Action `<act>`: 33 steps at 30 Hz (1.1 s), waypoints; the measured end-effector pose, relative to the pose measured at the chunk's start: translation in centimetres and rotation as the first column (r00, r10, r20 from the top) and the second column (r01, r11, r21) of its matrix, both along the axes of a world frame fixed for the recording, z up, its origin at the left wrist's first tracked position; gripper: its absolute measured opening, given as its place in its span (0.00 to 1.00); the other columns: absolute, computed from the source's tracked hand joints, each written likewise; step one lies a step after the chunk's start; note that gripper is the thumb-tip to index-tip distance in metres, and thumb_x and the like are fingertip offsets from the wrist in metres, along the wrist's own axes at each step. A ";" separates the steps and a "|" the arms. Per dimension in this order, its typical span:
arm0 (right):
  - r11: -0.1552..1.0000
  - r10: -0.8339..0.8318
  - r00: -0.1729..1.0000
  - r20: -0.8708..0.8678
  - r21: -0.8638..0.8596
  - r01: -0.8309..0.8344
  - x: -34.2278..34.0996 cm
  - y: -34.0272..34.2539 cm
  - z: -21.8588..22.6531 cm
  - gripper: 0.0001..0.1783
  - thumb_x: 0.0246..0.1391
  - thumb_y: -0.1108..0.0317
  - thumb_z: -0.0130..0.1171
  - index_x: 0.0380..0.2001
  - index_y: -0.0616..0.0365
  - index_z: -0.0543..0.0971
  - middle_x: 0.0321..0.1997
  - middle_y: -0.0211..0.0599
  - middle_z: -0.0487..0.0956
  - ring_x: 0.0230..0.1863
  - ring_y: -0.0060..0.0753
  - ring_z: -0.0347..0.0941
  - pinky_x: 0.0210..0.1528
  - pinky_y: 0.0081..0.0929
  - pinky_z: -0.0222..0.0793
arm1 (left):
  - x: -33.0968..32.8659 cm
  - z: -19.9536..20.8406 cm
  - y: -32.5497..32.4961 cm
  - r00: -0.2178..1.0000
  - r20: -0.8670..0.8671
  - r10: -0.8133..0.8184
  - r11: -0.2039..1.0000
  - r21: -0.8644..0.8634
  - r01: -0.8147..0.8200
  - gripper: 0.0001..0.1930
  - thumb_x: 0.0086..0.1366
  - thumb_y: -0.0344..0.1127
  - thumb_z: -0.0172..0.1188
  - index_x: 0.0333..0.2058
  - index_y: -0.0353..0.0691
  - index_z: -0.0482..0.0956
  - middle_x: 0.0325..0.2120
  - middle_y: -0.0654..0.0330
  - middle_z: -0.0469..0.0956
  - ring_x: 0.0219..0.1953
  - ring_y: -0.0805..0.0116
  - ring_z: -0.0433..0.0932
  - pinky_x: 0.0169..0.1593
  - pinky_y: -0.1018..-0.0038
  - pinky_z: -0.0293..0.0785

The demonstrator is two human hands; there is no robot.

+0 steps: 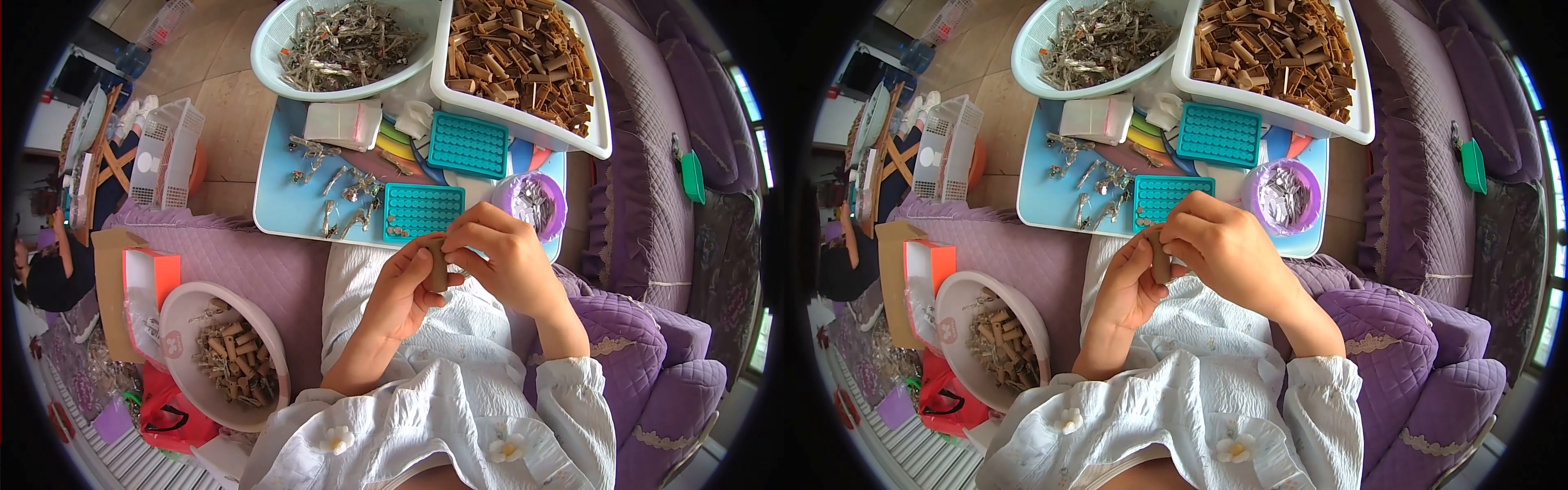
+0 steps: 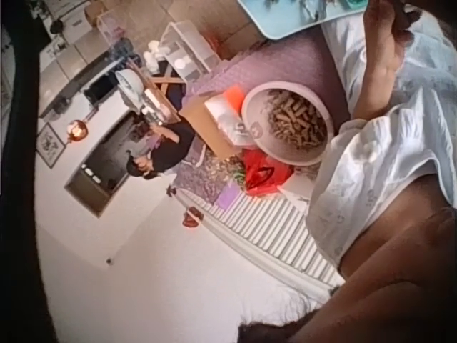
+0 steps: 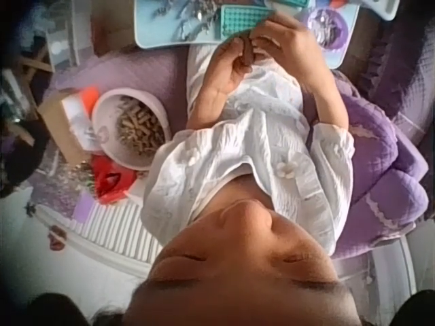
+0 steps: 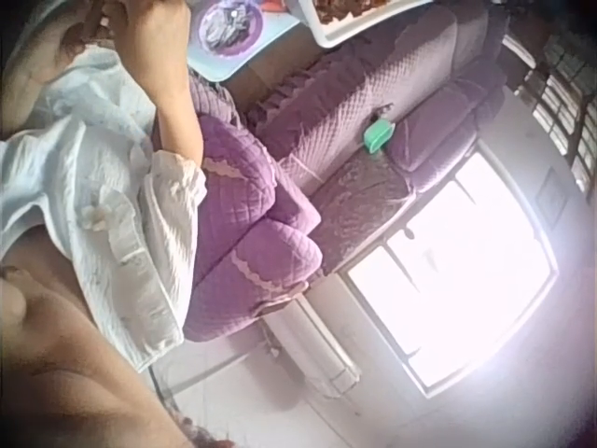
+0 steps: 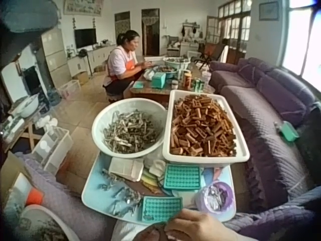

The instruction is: The person assembles small mechanical or electrical parts by hand, taking them from plastic trays and bowls of parts and inserting them into metal housings.

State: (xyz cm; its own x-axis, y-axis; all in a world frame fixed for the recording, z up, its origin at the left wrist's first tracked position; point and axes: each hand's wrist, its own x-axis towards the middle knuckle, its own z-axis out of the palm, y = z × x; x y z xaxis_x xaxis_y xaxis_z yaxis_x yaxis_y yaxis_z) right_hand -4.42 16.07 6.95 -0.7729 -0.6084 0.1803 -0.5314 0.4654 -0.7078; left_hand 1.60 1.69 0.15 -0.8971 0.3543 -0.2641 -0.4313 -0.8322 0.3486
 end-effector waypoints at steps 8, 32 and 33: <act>0.960 -0.064 0.988 0.144 -0.263 0.100 0.3 0.1 -1.9 0.07 0.42 0.80 0.54 0.28 0.61 0.70 0.29 0.38 0.73 0.29 0.40 0.72 0.29 0.28 0.68 | -0.1 0.6 0.1 0.996 0.093 -0.006 0.999 0.033 0.003 0.18 0.63 0.41 0.45 0.47 0.36 0.63 0.34 0.59 0.73 0.35 0.68 0.77 0.19 0.89 0.72; 0.672 0.286 0.556 0.781 -0.577 0.465 3.2 0.7 -5.5 0.26 0.56 0.46 0.38 0.31 0.62 0.69 0.30 0.33 0.70 0.35 0.20 0.67 0.31 0.18 0.65 | 0.8 -2.0 1.4 0.405 -0.914 -0.030 0.221 -0.401 -0.889 0.17 0.54 0.23 0.54 0.39 0.39 0.57 0.45 0.48 0.67 0.52 0.48 0.63 0.50 0.57 0.65; 0.611 0.382 0.507 0.773 -0.623 0.489 3.8 0.0 -4.7 0.26 0.55 0.46 0.40 0.34 0.62 0.69 0.31 0.32 0.70 0.34 0.22 0.66 0.33 0.19 0.64 | 1.0 -2.4 1.5 0.381 -0.918 -0.110 0.187 -0.396 -0.899 0.18 0.51 0.21 0.56 0.38 0.38 0.58 0.45 0.49 0.66 0.52 0.46 0.62 0.53 0.56 0.63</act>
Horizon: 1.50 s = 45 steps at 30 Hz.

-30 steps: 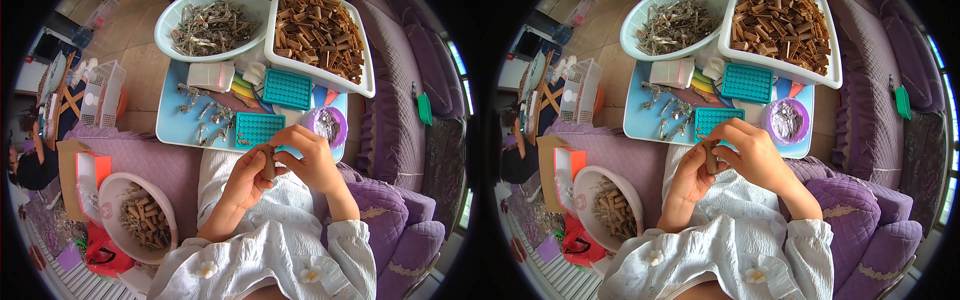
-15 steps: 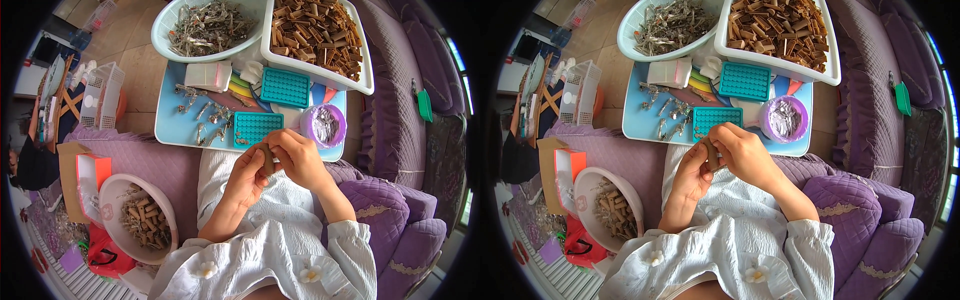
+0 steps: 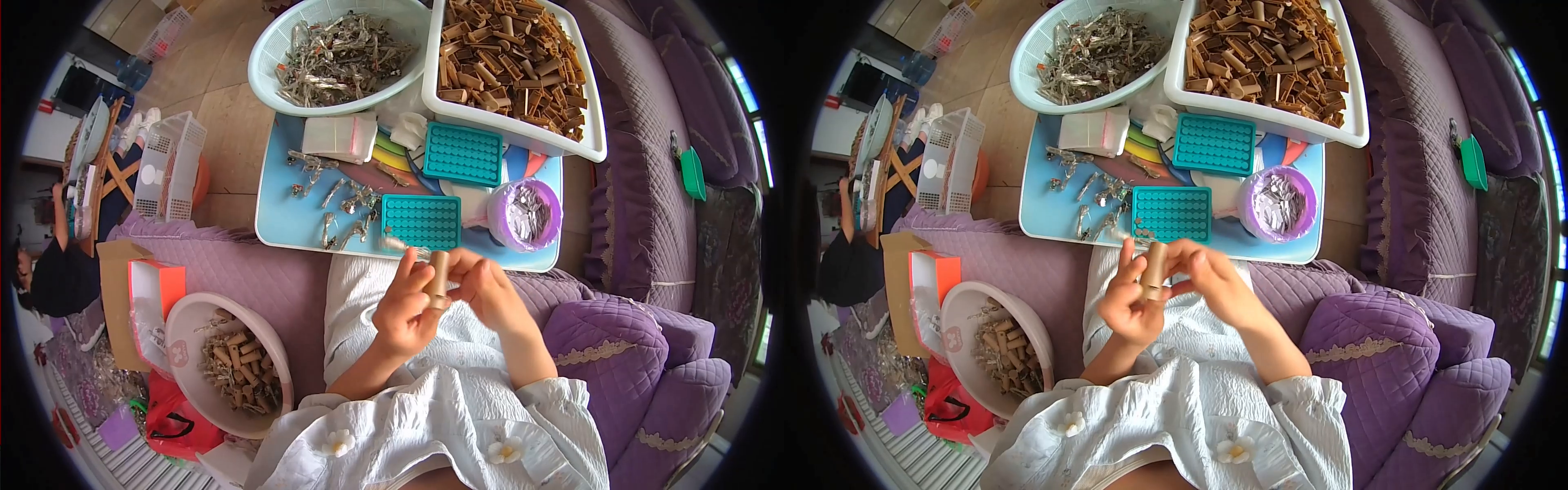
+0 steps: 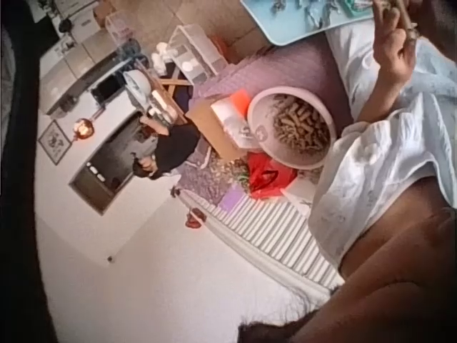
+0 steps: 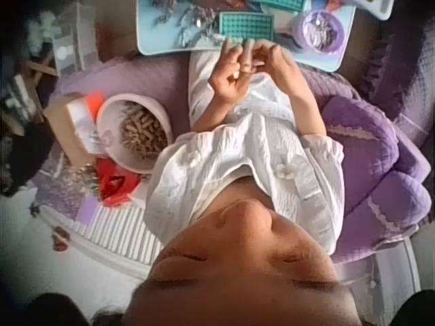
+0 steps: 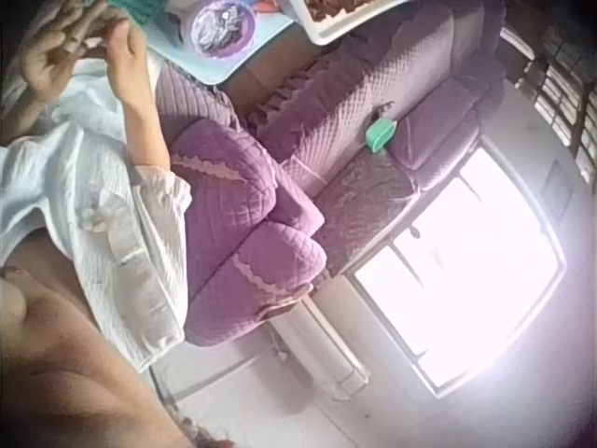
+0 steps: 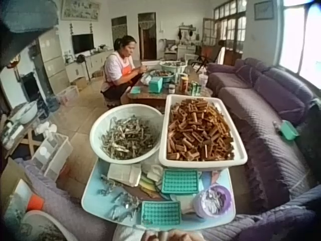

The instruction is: The person assembles small mechanical or electrical parts by hand, taking them from plastic trays and bowls of parts and inserting them into metal housings.

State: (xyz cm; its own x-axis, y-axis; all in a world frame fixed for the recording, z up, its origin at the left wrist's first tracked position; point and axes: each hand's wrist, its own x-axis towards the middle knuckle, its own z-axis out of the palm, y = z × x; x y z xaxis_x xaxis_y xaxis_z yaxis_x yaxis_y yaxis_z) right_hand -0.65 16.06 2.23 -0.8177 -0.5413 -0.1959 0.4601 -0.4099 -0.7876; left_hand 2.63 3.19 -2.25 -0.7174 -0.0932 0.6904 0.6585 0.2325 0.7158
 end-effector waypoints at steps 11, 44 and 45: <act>0.915 0.024 0.763 -0.646 0.322 0.244 1.4 -1.8 1.8 0.21 0.55 0.51 0.42 0.33 0.61 0.69 0.27 0.36 0.69 0.27 0.30 0.65 0.31 0.23 0.60 | -0.5 0.6 0.7 0.923 0.073 -0.378 0.767 0.583 0.268 0.40 0.38 0.49 0.67 0.46 0.31 0.60 0.45 0.48 0.64 0.44 0.58 0.70 0.46 0.67 0.67; 0.145 -0.030 0.443 -0.896 0.435 0.889 -22.5 7.6 -2.3 0.09 0.46 0.70 0.51 0.32 0.58 0.76 0.23 0.40 0.76 0.24 0.32 0.73 0.29 0.24 0.68 | 15.1 7.1 -24.0 -0.133 0.166 0.977 0.145 -0.977 -0.158 0.12 0.57 0.38 0.48 0.33 0.37 0.75 0.29 0.51 0.75 0.31 0.54 0.74 0.35 0.66 0.68; 0.067 0.028 0.449 -0.893 0.450 0.891 -24.0 8.0 -2.7 0.09 0.45 0.71 0.50 0.31 0.59 0.76 0.24 0.43 0.76 0.27 0.39 0.74 0.32 0.28 0.68 | 14.9 7.4 -23.8 -0.143 0.161 0.976 0.138 -0.977 -0.161 0.12 0.57 0.38 0.48 0.33 0.37 0.75 0.29 0.51 0.75 0.31 0.54 0.74 0.35 0.66 0.68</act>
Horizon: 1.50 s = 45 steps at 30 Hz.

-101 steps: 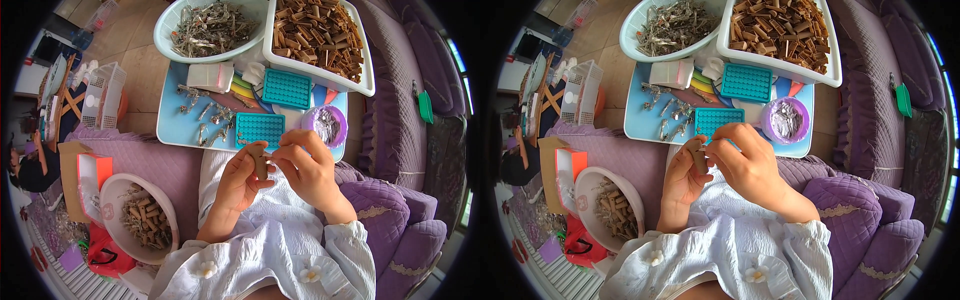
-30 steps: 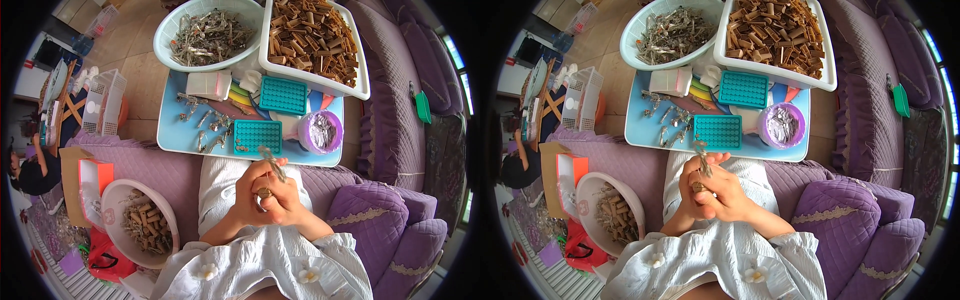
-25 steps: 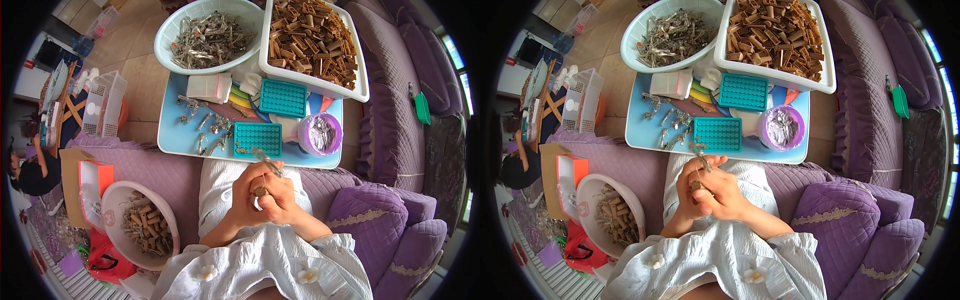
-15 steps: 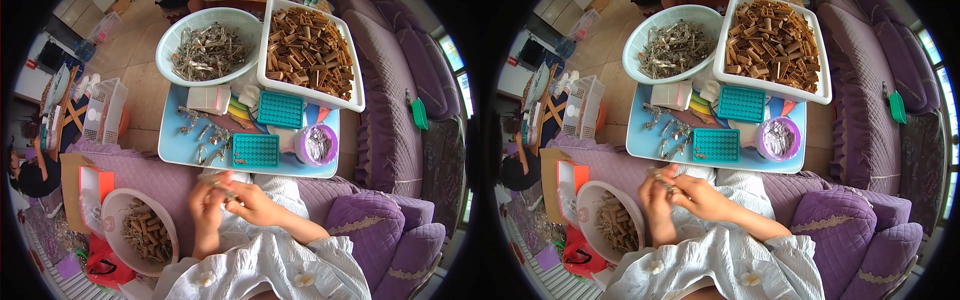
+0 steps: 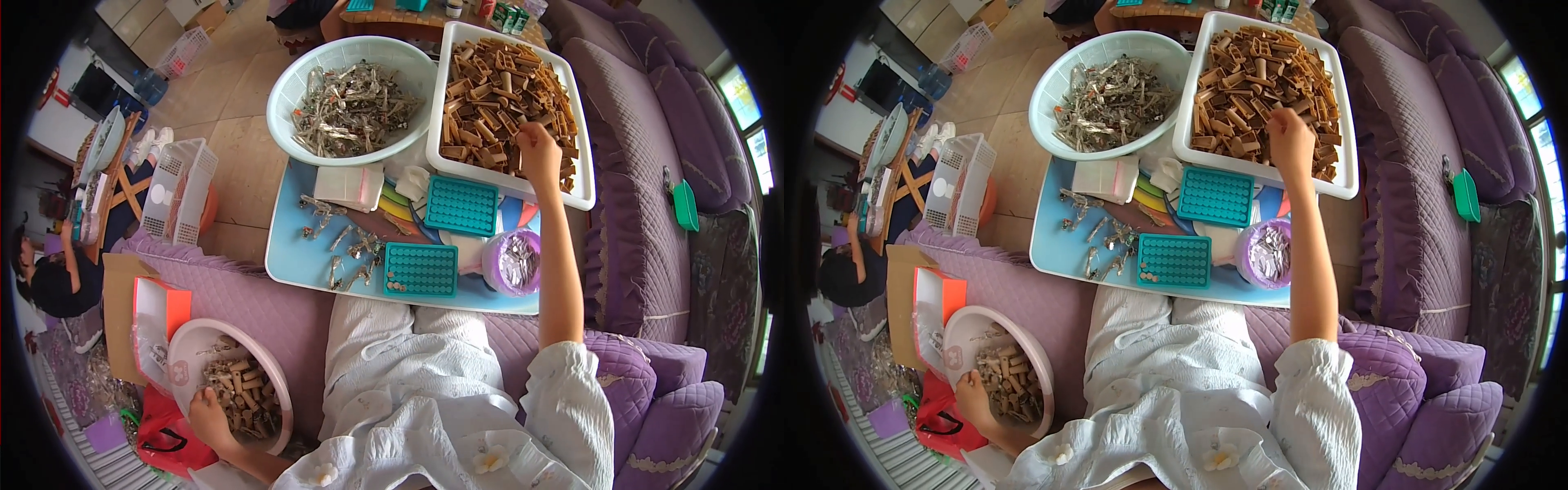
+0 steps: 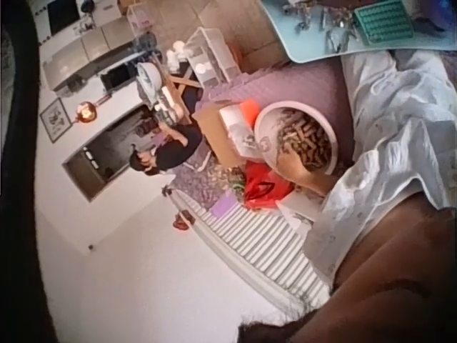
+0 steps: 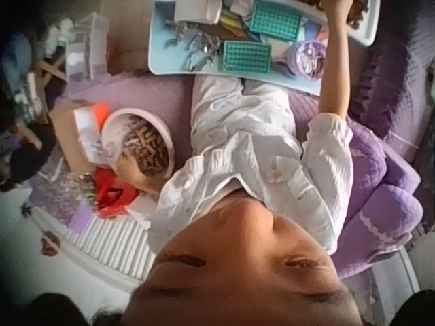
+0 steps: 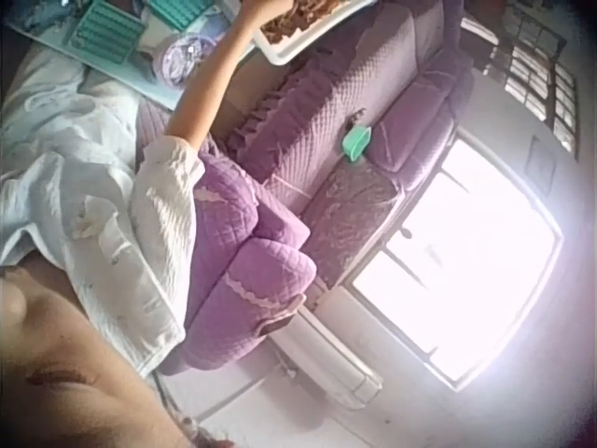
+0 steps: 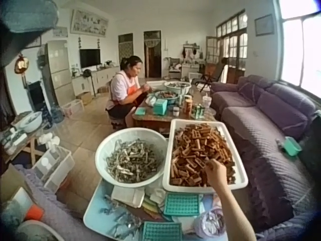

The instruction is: The person assembles small mechanical or electrical parts by hand, taking them from plastic trays and bowls of parts and inserting them into metal housings.

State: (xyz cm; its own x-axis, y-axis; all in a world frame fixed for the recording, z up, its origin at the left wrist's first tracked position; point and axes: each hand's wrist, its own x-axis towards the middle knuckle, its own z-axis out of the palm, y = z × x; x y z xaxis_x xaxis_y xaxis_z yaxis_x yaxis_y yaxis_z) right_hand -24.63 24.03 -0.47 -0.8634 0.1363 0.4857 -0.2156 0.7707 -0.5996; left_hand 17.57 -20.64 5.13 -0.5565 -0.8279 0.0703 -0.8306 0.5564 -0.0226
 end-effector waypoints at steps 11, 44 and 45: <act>0.880 0.036 0.995 0.092 0.469 -0.075 -4.5 -1.1 0.2 0.09 0.44 0.77 0.47 0.33 0.60 0.67 0.29 0.49 0.74 0.32 0.53 0.71 0.31 0.42 0.68 | -13.8 -4.2 8.8 0.827 -0.391 -0.405 0.741 0.389 0.547 0.13 0.55 0.39 0.53 0.37 0.41 0.74 0.31 0.54 0.76 0.34 0.54 0.75 0.37 0.66 0.69; 0.970 0.054 0.993 -0.105 -0.229 -0.077 4.5 2.8 -0.6 0.07 0.47 0.74 0.50 0.33 0.62 0.72 0.20 0.29 0.70 0.22 0.16 0.66 0.24 0.15 0.62 | -26.9 -10.4 5.8 0.722 -0.686 0.094 0.189 0.724 0.664 0.08 0.53 0.34 0.59 0.30 0.38 0.75 0.23 0.68 0.74 0.25 0.81 0.69 0.28 0.85 0.63; 0.971 0.051 0.993 -0.107 -0.228 -0.075 4.5 3.0 -0.9 0.07 0.47 0.74 0.50 0.33 0.62 0.72 0.20 0.29 0.70 0.22 0.16 0.66 0.24 0.15 0.62 | -27.0 -10.7 5.9 0.721 -0.687 0.092 0.187 0.723 0.665 0.08 0.53 0.34 0.59 0.30 0.38 0.75 0.23 0.68 0.74 0.25 0.81 0.69 0.28 0.85 0.63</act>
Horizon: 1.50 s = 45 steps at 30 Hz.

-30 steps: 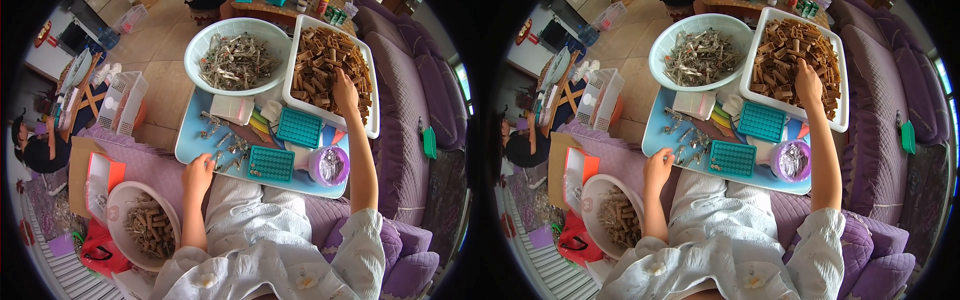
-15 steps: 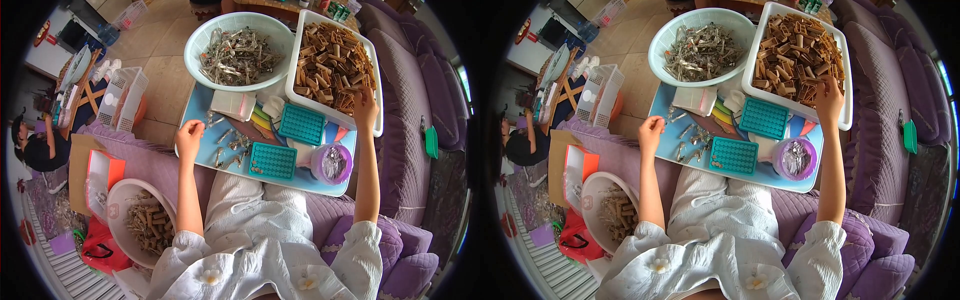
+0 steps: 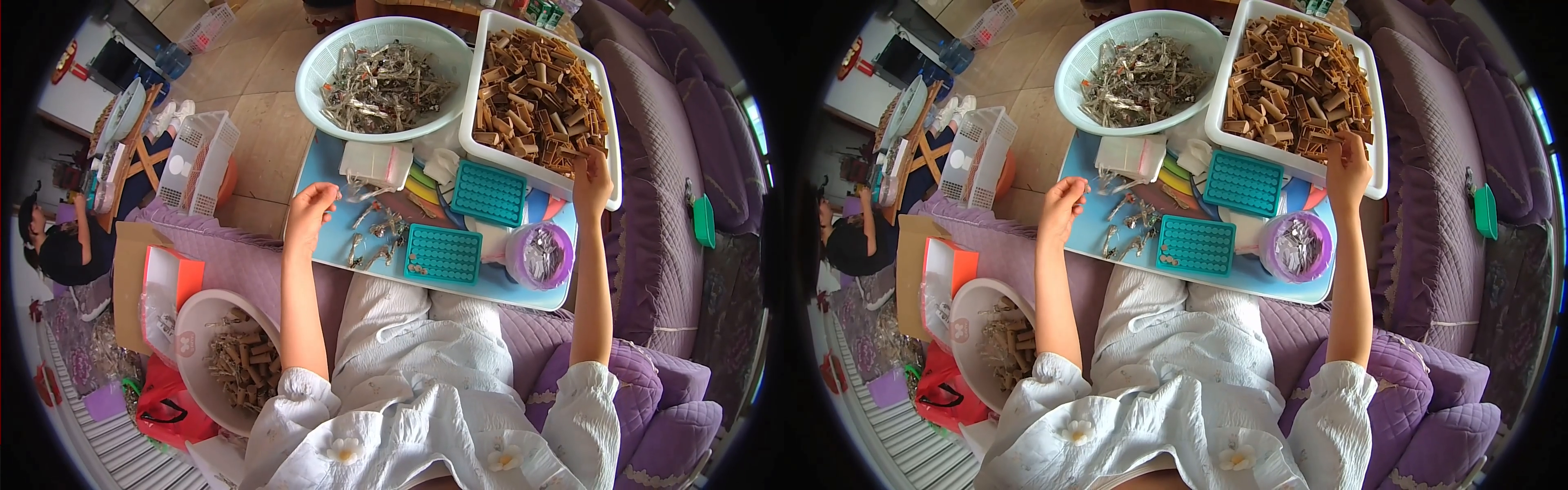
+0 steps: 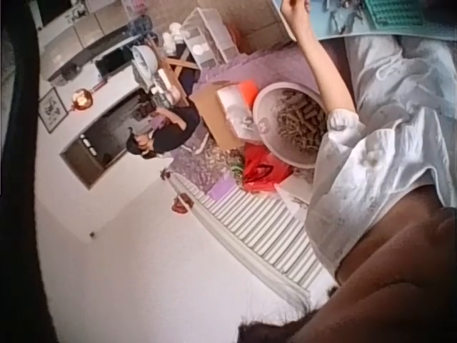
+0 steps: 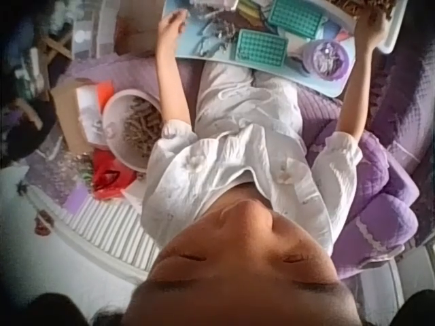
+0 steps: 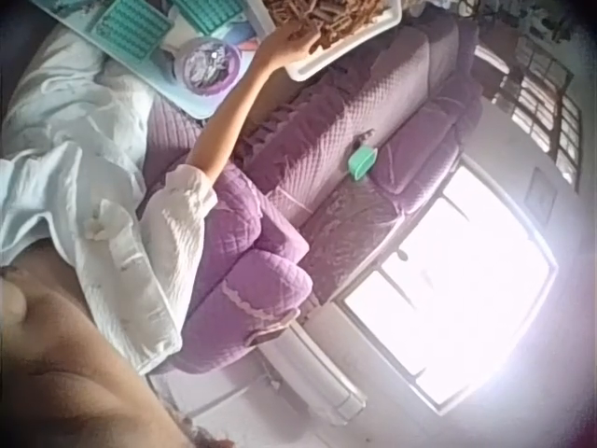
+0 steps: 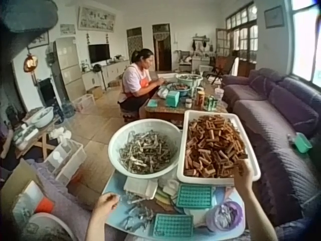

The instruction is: The person assembles small mechanical or electrical parts by hand, taking them from plastic trays and bowls of parts and inserting them into metal housings.

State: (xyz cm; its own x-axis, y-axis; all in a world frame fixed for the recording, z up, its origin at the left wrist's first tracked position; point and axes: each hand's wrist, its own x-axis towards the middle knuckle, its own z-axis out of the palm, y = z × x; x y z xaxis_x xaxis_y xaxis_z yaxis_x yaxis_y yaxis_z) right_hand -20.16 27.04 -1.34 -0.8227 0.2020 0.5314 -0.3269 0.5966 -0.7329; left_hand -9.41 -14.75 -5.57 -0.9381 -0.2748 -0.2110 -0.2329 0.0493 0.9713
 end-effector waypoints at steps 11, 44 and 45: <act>0.987 0.052 0.999 0.009 -0.155 -0.050 0.7 0.2 -1.0 0.06 0.49 0.75 0.48 0.32 0.63 0.71 0.20 0.29 0.72 0.22 0.16 0.67 0.27 0.14 0.63 | 0.1 0.9 0.0 0.999 0.007 0.042 0.977 0.207 -0.043 0.06 0.57 0.35 0.55 0.31 0.40 0.74 0.25 0.66 0.74 0.24 0.83 0.67 0.25 0.87 0.61; 0.963 -0.188 0.982 0.001 0.195 0.184 0.5 -1.6 -0.6 0.08 0.45 0.69 0.49 0.30 0.58 0.74 0.20 0.40 0.75 0.21 0.36 0.72 0.26 0.28 0.65 | -1.0 1.3 -0.1 0.998 -0.054 -0.021 0.944 0.327 0.038 0.06 0.56 0.33 0.57 0.31 0.41 0.72 0.26 0.68 0.73 0.30 0.80 0.73 0.30 0.86 0.67; 0.963 -0.190 0.982 -0.001 0.196 0.187 0.4 -1.5 -0.7 0.08 0.45 0.69 0.49 0.30 0.58 0.74 0.20 0.40 0.75 0.21 0.36 0.72 0.26 0.28 0.65 | -1.0 2.2 0.1 0.996 -0.087 -0.024 0.939 0.339 0.053 0.06 0.56 0.32 0.57 0.32 0.41 0.72 0.26 0.67 0.73 0.30 0.79 0.73 0.31 0.86 0.67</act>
State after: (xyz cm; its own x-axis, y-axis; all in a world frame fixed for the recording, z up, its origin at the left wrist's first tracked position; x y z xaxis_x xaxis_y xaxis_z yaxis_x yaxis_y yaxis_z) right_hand -19.72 25.53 -2.00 -0.7892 0.2482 0.5617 -0.1831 0.7779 -0.6011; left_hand -10.44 -14.64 -3.40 -0.9642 -0.1631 -0.2089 -0.1577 -0.2804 0.9468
